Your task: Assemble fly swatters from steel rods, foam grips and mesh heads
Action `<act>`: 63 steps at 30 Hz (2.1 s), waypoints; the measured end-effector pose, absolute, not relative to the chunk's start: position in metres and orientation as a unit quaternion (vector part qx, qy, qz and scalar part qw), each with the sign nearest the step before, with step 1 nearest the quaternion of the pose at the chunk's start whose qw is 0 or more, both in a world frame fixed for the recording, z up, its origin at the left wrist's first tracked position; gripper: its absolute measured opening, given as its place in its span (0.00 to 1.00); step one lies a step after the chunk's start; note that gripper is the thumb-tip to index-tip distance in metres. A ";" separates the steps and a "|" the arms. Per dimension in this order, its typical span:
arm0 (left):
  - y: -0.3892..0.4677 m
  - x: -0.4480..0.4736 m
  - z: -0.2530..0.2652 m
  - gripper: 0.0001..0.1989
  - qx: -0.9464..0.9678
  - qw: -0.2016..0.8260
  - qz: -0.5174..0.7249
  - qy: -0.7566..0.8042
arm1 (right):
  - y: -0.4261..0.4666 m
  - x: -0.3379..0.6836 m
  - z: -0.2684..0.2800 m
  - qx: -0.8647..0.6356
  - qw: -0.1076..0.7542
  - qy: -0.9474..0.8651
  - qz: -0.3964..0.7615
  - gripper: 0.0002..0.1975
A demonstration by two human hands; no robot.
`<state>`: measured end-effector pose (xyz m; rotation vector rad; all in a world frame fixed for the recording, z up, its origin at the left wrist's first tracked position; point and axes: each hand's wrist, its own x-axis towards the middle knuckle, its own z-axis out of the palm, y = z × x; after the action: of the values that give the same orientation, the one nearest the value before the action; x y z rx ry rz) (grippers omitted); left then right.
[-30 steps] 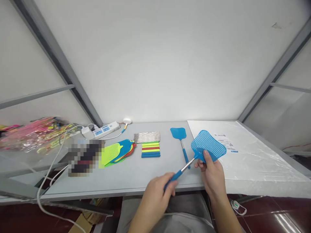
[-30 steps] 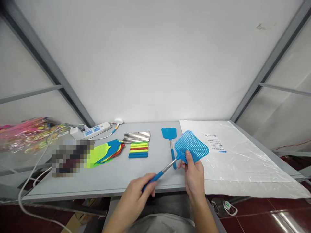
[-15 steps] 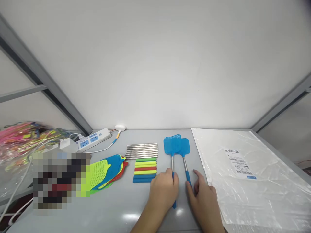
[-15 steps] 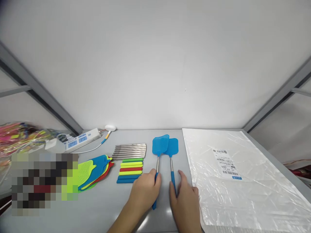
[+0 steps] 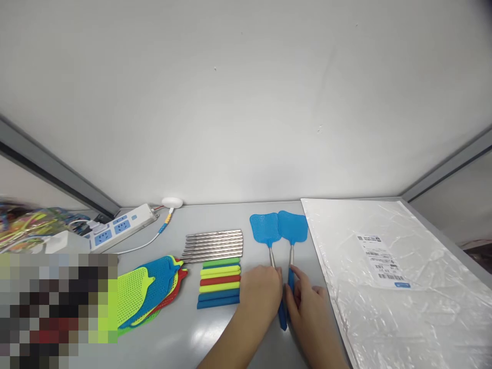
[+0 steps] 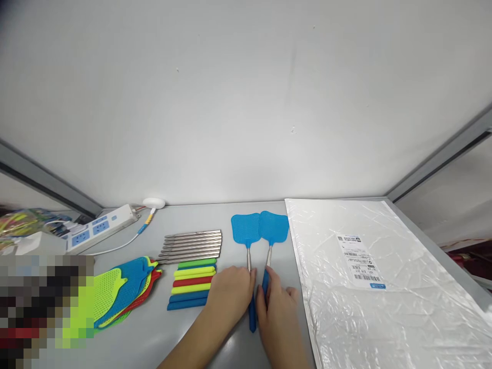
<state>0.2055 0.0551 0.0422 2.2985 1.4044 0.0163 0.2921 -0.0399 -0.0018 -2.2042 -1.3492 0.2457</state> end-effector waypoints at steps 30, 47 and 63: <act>0.071 0.209 0.038 0.21 0.851 0.195 -0.026 0.487 | -0.023 0.292 0.013 -0.786 0.268 -0.538 0.144 0.15; 0.070 0.206 0.048 0.22 0.867 0.197 -0.027 0.457 | -0.022 0.293 0.014 -0.782 0.292 -0.525 0.166 0.15; 0.020 0.123 0.054 0.13 0.863 0.384 0.099 0.313 | -0.040 0.294 0.013 -0.766 0.339 -0.519 0.169 0.17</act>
<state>0.1233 0.0203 0.0540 2.2006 0.7974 0.2516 0.2939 -0.0398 0.0131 -1.9955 -1.3520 0.4412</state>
